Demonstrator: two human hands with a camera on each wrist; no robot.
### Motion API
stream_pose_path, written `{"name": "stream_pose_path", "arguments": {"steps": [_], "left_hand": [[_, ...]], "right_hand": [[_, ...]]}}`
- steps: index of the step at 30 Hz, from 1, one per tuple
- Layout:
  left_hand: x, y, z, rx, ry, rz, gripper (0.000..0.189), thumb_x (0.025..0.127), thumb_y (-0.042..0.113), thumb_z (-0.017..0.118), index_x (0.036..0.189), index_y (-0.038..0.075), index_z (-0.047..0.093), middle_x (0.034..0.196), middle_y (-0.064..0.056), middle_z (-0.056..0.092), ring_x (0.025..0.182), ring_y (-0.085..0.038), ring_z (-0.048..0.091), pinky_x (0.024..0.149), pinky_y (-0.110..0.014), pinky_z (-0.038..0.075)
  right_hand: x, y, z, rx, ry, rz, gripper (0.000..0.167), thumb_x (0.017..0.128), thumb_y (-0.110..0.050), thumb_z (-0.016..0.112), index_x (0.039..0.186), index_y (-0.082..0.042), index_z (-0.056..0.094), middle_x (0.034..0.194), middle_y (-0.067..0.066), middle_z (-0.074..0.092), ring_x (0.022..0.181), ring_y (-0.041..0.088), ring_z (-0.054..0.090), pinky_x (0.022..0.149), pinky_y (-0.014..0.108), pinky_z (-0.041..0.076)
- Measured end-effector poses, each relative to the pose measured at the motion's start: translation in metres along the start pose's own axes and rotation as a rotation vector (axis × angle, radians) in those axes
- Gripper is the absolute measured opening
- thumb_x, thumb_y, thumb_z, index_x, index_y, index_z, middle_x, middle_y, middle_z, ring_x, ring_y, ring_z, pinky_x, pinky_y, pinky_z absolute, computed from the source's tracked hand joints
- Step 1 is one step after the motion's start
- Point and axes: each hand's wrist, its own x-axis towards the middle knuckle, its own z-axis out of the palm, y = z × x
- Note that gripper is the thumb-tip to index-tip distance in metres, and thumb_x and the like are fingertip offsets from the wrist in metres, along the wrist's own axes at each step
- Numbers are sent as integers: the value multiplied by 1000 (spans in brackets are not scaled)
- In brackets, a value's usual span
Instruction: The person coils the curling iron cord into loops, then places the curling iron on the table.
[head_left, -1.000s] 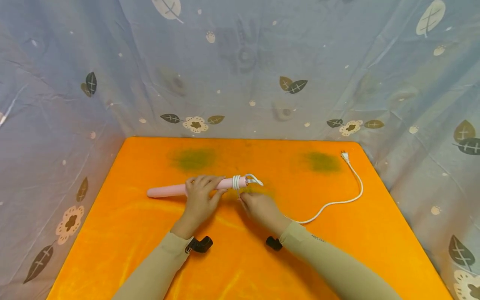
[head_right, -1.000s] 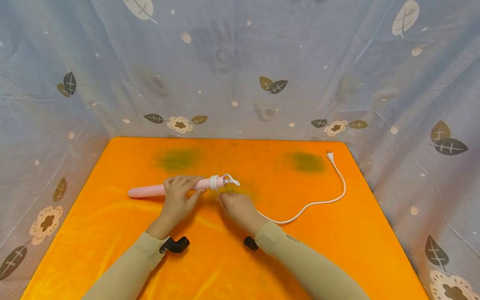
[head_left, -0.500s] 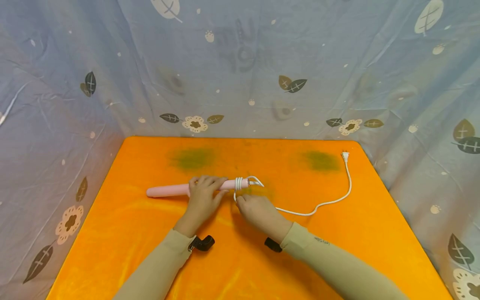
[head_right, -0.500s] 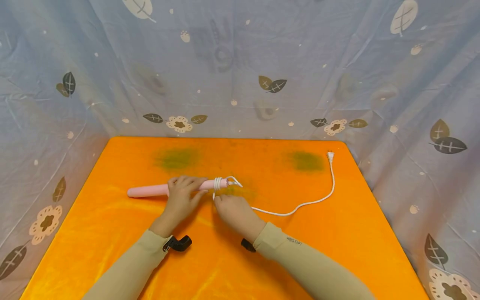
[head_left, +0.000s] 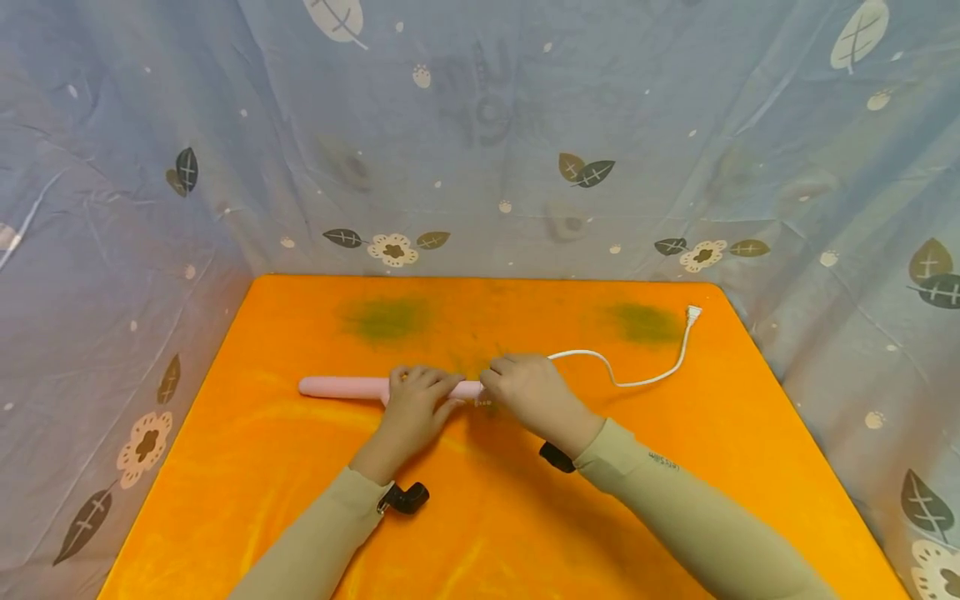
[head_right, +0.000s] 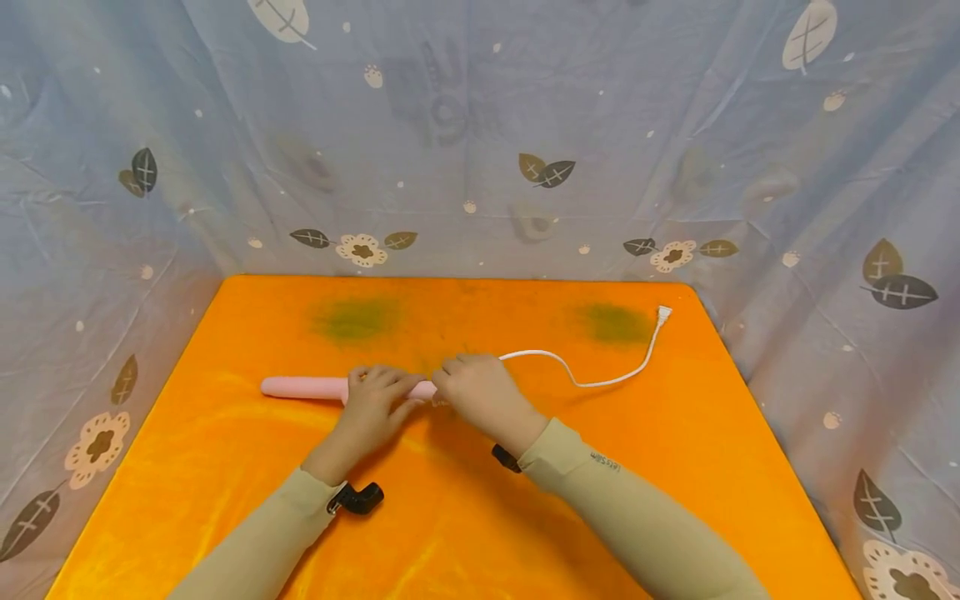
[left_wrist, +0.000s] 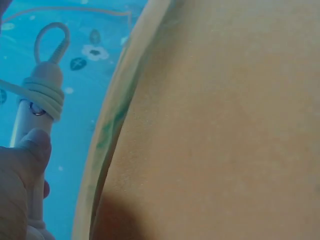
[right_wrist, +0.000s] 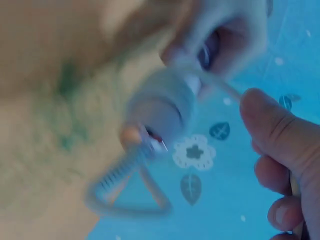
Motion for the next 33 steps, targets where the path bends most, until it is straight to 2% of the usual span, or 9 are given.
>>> {"name": "stream_pose_path", "arguments": {"steps": [7,12,18,23,28,33], "left_hand": [[-3,0,1,-6,1,17,36,88,31,72,122,18,69,107,-1,65,101,-25,53,91,-53,26],[-5,1,-1,0,32,53,37,86,29,75,121,18,69,107,-1,66,100,-24,54,89,-53,27],[-8,0,-3,-20,66,101,36,84,29,77,117,17,71,104,-1,65,99,-24,55,88,-52,27],[-10,-1,-3,-22,93,128,36,84,30,75,117,16,71,104,-1,65,99,-24,55,86,-52,28],[-10,-2,-6,-36,122,126,37,85,30,74,120,15,70,108,-2,66,101,-25,56,87,-52,29],[-9,-3,-7,-73,157,127,42,80,27,80,119,15,70,105,-2,66,99,-25,56,86,-52,27]], "right_hand": [[5,17,-5,70,27,2,19,79,-27,81,79,-13,69,73,-2,59,60,12,51,56,24,41],[5,26,-3,139,32,22,18,80,-26,80,86,-12,72,78,-2,63,66,13,56,61,25,44],[3,40,0,294,6,136,12,85,-23,76,91,-12,73,83,-5,63,71,10,59,67,25,49],[-2,51,11,372,-25,222,12,85,-23,75,91,-13,73,83,-5,63,70,8,59,66,25,49],[-9,57,26,403,-23,248,8,85,-21,75,90,-14,72,82,-6,63,69,7,58,66,25,50],[-15,56,41,421,-62,280,4,90,-20,71,91,-17,72,83,-8,63,72,7,57,68,25,50]]}}
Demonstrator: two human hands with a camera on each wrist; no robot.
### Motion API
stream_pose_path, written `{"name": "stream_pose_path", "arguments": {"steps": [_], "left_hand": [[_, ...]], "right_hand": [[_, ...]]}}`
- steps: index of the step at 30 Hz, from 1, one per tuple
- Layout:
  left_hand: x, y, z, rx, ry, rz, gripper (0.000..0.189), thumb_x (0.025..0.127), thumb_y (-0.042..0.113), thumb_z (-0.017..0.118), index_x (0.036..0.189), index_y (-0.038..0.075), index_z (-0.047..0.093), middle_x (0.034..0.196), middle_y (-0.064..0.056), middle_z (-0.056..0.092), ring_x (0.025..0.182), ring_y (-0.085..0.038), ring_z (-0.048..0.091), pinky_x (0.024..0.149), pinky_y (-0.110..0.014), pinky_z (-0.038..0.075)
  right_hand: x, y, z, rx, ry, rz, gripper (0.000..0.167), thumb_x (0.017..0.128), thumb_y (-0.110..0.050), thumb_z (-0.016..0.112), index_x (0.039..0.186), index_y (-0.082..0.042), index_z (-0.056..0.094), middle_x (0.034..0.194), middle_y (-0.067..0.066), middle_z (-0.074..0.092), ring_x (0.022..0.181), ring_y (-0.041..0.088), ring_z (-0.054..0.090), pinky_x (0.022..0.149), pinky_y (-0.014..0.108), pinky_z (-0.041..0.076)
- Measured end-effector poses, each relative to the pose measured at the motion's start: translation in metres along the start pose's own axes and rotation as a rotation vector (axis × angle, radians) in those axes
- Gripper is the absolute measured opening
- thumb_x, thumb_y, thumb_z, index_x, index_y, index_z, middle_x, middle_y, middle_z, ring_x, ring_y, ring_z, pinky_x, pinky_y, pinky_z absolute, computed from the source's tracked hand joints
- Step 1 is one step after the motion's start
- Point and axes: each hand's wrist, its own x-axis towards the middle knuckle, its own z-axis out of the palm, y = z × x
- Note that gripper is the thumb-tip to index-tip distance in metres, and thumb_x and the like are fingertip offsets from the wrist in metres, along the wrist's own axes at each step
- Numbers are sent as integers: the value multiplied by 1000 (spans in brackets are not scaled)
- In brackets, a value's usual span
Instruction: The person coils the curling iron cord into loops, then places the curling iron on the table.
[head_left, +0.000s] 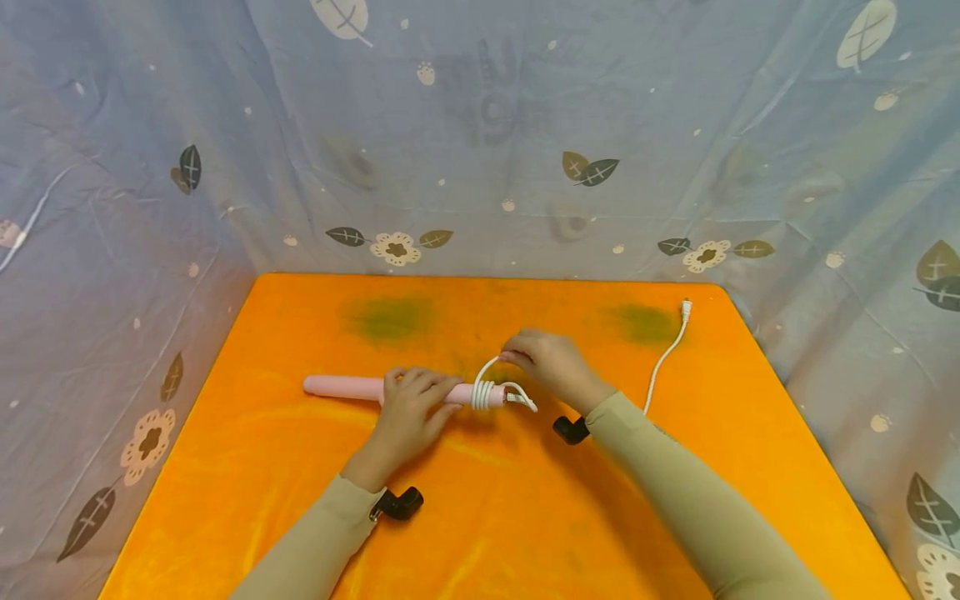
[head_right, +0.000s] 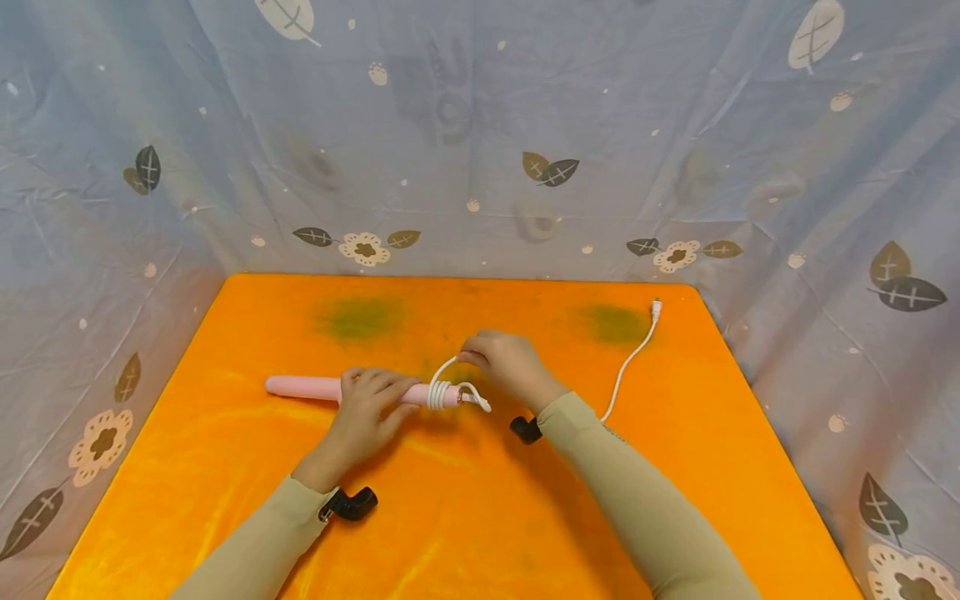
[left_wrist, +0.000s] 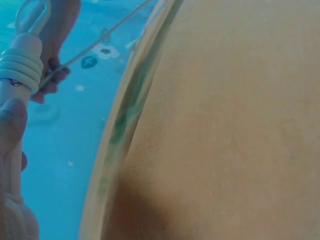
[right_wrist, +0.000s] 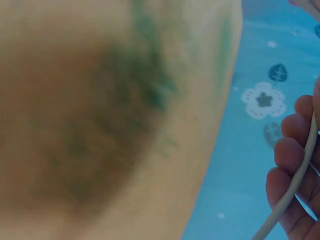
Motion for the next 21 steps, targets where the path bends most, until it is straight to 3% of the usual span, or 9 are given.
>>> {"name": "stream_pose_path", "arguments": {"steps": [3,9,13,16,19,21], "left_hand": [[1,0,1,-12,10,2,42,79,27,80,118,15,70,104,-2,65,99,-25,55,86,-53,27],[5,1,-1,-7,21,-4,40,82,30,76,119,14,70,107,-3,66,99,-27,56,87,-53,27],[8,2,-2,-19,45,-27,42,79,26,80,118,15,70,107,-4,67,99,-28,56,87,-54,27],[11,2,-2,-23,54,-61,42,78,24,80,118,16,69,108,-4,67,101,-27,56,88,-53,27],[13,2,0,-23,66,-94,41,80,25,80,118,15,70,108,-3,67,101,-27,56,88,-53,27],[14,2,0,-23,76,-114,40,80,25,79,118,14,70,106,-4,67,100,-27,56,88,-53,26]], "right_hand": [[-5,1,10,3,-57,44,8,93,-22,66,93,-17,72,84,-8,63,73,7,57,69,25,49],[-12,-2,27,110,-148,104,11,95,-19,63,100,-13,71,93,-4,67,84,13,62,78,29,50],[-18,-7,35,192,-130,108,15,88,-4,68,103,-6,70,98,4,69,89,20,65,80,33,51],[-23,-12,42,285,-89,146,13,88,3,65,99,-3,68,92,7,69,81,20,64,72,32,51],[-26,-21,49,278,-47,180,3,93,-4,63,94,-3,66,87,6,66,76,17,60,68,30,50],[-27,-28,53,212,-39,191,6,95,-9,63,95,-5,67,88,5,64,77,16,59,69,31,51]]}}
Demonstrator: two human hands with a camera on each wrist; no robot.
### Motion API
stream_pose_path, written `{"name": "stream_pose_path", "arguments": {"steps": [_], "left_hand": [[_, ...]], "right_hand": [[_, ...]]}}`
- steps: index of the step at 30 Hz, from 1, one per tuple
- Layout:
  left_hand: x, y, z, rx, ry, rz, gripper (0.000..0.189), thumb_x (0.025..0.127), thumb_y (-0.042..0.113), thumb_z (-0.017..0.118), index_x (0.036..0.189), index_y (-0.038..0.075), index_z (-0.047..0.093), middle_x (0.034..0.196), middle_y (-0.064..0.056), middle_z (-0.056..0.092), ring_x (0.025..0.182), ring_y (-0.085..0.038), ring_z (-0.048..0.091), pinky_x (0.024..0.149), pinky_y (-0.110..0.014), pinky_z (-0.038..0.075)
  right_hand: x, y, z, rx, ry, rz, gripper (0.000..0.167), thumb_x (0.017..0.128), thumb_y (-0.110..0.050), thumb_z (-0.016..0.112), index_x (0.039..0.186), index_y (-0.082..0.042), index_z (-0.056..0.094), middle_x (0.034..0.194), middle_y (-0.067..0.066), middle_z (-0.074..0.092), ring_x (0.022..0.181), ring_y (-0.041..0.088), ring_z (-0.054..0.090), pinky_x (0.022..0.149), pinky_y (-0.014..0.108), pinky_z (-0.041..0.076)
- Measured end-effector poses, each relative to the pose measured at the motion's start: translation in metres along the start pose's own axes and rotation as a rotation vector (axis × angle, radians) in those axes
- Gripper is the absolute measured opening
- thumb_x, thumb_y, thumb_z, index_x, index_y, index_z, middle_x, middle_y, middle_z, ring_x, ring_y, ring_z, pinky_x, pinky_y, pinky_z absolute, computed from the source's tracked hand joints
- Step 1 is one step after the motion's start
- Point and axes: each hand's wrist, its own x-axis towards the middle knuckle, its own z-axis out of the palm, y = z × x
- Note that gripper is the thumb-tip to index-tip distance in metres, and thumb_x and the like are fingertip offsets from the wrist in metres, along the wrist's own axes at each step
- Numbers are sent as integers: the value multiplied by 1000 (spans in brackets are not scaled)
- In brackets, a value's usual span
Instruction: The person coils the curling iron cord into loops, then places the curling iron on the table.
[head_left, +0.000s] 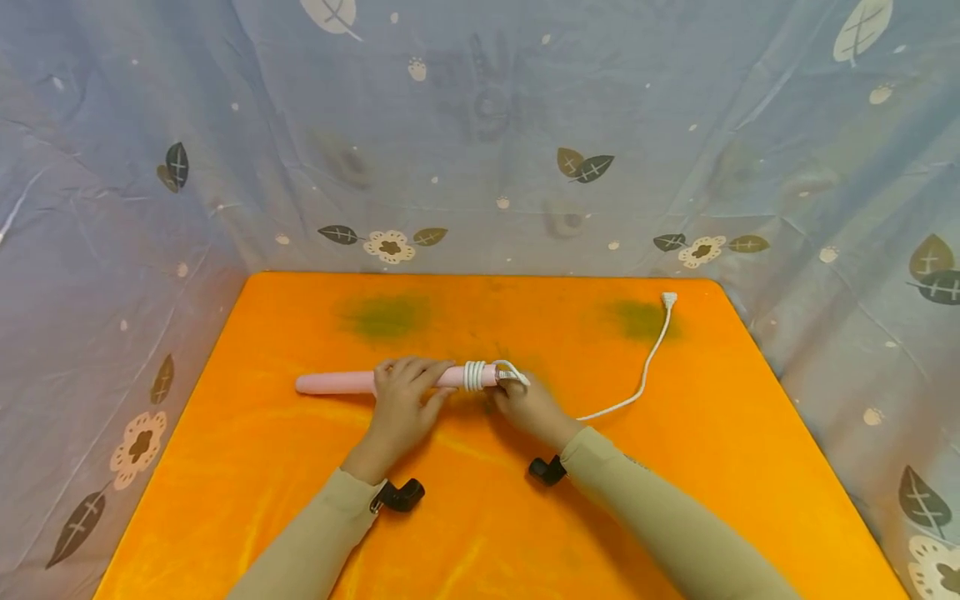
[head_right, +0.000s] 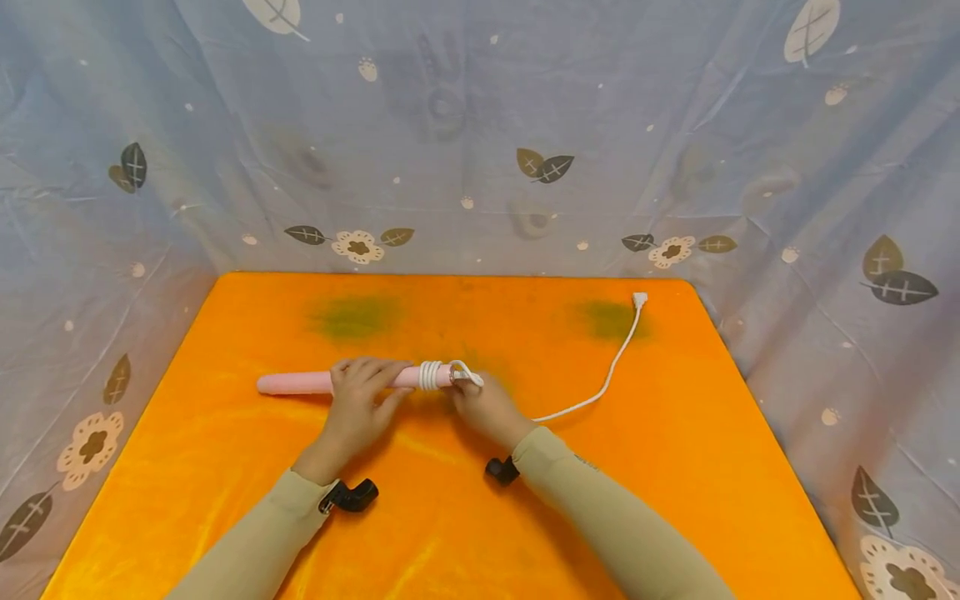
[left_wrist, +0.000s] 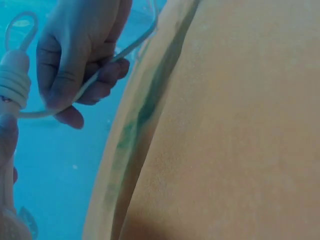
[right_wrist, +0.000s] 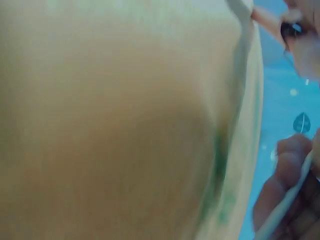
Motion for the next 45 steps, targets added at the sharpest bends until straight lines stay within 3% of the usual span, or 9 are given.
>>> {"name": "stream_pose_path", "arguments": {"steps": [3,9,14,20,25,30,36,45], "left_hand": [[2,0,0,13,14,-22,39,82,28,78,118,13,70,105,-4,67,100,-27,56,88,-52,26],[2,-3,4,32,27,-43,38,83,28,77,117,12,70,105,-4,67,99,-27,56,88,-53,26],[3,-4,6,44,36,-57,37,83,28,77,117,13,70,105,-4,67,99,-27,56,88,-53,26],[4,-4,8,61,29,-69,37,84,28,76,118,14,70,106,-5,67,101,-27,55,89,-54,26],[2,-4,10,78,-11,-68,36,84,25,77,117,13,70,104,-6,67,100,-28,55,88,-54,26],[-1,-3,13,100,-79,-65,37,83,24,78,117,13,70,103,-6,68,100,-28,56,89,-54,27],[-4,0,14,108,-169,-65,36,86,28,75,120,16,69,106,-4,67,103,-27,55,92,-53,26],[-13,2,17,117,-222,2,37,87,31,74,121,16,69,107,-2,66,102,-26,54,91,-54,26]], "right_hand": [[-1,-11,5,-94,8,6,10,96,-15,62,99,-8,69,90,3,65,79,13,59,73,32,51],[-2,-28,6,-184,-32,-1,11,98,-15,59,94,-9,68,80,2,66,67,13,59,64,31,50],[-7,-37,1,-279,-42,-50,10,94,-13,64,85,-11,60,65,-1,55,55,11,49,54,28,44],[-13,-47,-4,-357,-63,-100,20,90,-13,70,80,-12,52,61,-3,44,52,13,48,49,30,43],[-16,-57,-10,-435,-72,-144,22,89,-17,71,76,-12,54,60,-3,44,49,12,45,45,28,41],[-12,-59,-19,-535,-20,-213,19,88,-22,73,77,-14,60,66,-3,54,56,14,53,49,31,47],[-7,-62,-32,-531,-20,-208,14,88,-26,73,78,-17,67,70,-4,59,59,13,57,48,30,48],[2,-62,-57,-537,12,-302,23,82,-30,78,75,-14,63,67,-6,52,54,7,51,47,23,45]]}}
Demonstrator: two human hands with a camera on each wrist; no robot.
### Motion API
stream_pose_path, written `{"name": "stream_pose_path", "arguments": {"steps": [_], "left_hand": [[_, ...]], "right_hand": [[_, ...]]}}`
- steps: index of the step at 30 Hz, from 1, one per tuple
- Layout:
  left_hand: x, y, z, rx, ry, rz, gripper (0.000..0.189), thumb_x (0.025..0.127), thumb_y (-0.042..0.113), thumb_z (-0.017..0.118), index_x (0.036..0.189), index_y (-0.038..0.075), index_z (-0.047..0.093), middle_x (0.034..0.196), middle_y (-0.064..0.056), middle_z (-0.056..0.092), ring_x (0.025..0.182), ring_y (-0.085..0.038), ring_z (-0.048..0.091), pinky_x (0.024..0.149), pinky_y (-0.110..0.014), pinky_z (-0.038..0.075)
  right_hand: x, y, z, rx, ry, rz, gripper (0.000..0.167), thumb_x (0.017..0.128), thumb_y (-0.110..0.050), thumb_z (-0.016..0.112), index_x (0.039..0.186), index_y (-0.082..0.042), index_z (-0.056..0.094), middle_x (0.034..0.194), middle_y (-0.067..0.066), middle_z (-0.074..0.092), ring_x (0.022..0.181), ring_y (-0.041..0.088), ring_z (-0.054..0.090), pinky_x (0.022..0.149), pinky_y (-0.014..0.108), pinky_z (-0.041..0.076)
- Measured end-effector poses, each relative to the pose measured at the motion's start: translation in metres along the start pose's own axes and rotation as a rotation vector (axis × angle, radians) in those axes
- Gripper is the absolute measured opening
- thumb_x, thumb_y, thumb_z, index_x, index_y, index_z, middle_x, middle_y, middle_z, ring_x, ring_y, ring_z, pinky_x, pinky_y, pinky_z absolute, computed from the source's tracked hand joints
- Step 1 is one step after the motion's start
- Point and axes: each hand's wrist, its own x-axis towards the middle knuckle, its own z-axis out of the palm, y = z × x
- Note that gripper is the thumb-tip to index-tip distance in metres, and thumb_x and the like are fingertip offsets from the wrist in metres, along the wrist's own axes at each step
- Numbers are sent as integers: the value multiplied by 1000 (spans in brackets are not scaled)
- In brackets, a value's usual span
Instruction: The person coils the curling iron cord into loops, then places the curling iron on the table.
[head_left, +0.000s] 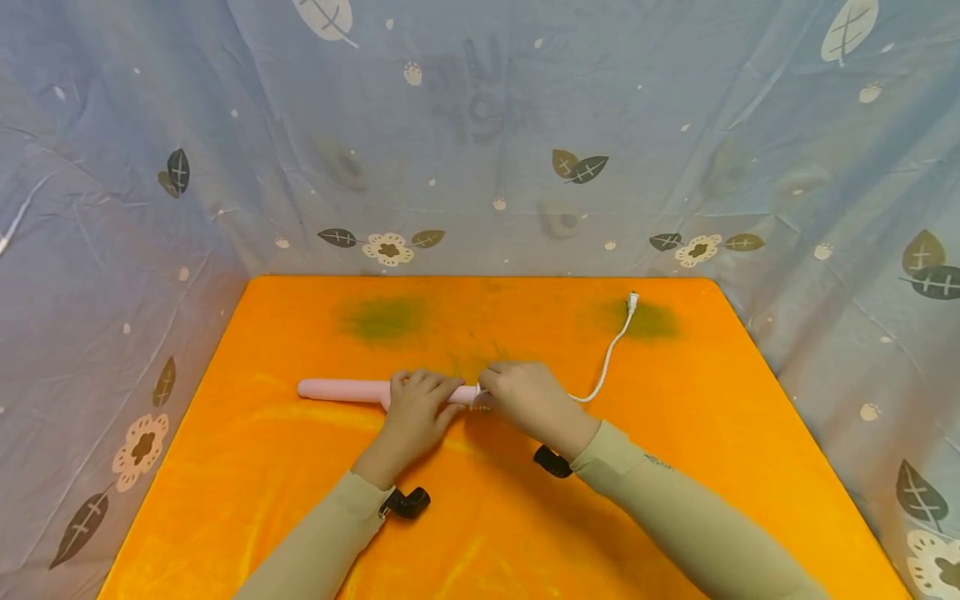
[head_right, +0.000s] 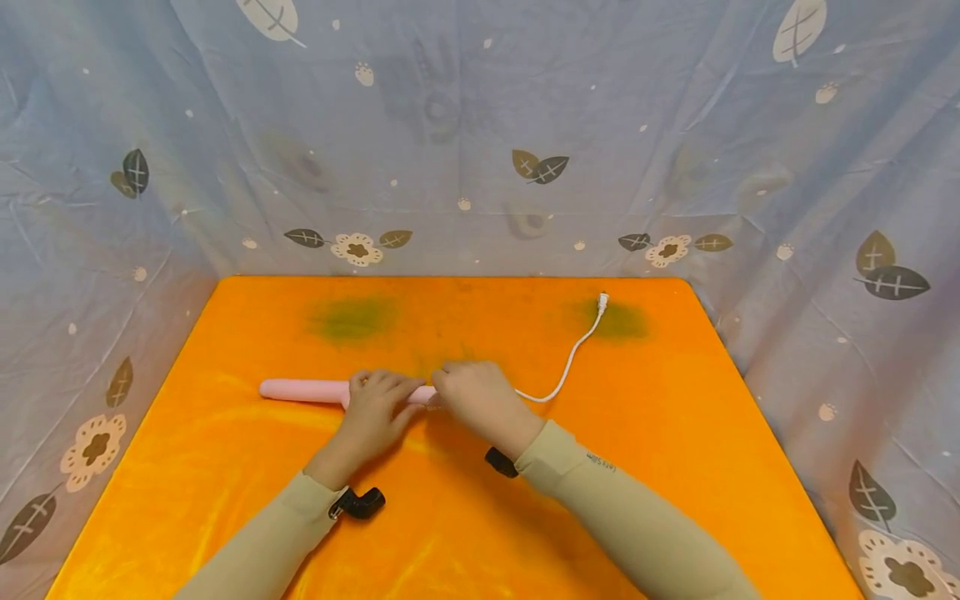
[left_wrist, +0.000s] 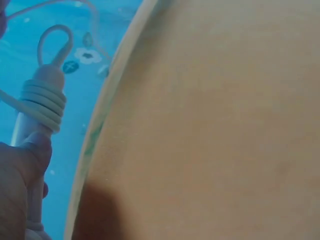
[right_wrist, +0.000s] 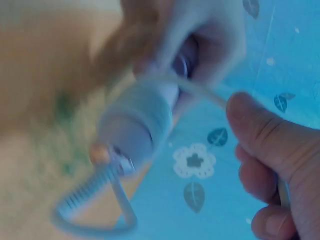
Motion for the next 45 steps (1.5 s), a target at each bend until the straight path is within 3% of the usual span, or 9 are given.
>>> {"name": "stream_pose_path", "arguments": {"steps": [9,16,20,26,31,41,45], "left_hand": [[-5,1,-2,6,-6,56,36,89,29,71,123,16,67,107,-1,64,103,-26,52,90,-52,26],[-10,2,-2,-10,3,76,35,88,31,72,120,15,69,107,-1,64,102,-25,54,89,-52,27],[-13,2,-3,-15,40,97,36,88,31,72,120,14,69,106,-1,65,101,-25,55,89,-52,28],[-15,2,-8,-56,83,118,36,86,27,74,119,14,69,107,-1,64,101,-25,55,89,-52,27],[-14,4,-12,-87,128,137,38,84,26,76,119,13,69,106,-1,65,100,-25,55,88,-52,26],[-6,5,-21,-129,206,117,40,82,24,76,119,12,68,108,-3,65,101,-27,55,85,-53,26],[-5,5,-21,-133,223,120,43,78,21,80,118,12,68,107,-4,66,100,-28,55,84,-53,26]], "right_hand": [[6,24,-12,5,98,-25,19,82,-31,77,81,-16,66,72,-6,54,58,6,53,51,22,47],[9,44,-8,38,161,12,17,84,-28,75,85,-13,68,73,-4,56,58,9,54,53,26,48],[8,55,-1,62,158,53,17,85,-29,74,86,-13,69,76,-3,60,60,10,56,55,27,48],[6,63,13,139,123,116,16,84,-29,75,86,-13,70,75,-5,59,61,10,54,57,28,47],[5,65,31,130,24,158,16,88,-32,70,82,-17,70,72,-6,59,62,10,54,57,29,47],[-4,46,58,214,-162,206,11,91,-24,68,81,-18,68,74,-9,60,62,10,53,60,29,48],[-10,40,63,253,-179,211,2,86,-16,69,87,-17,68,82,-7,64,70,12,58,66,32,50]]}}
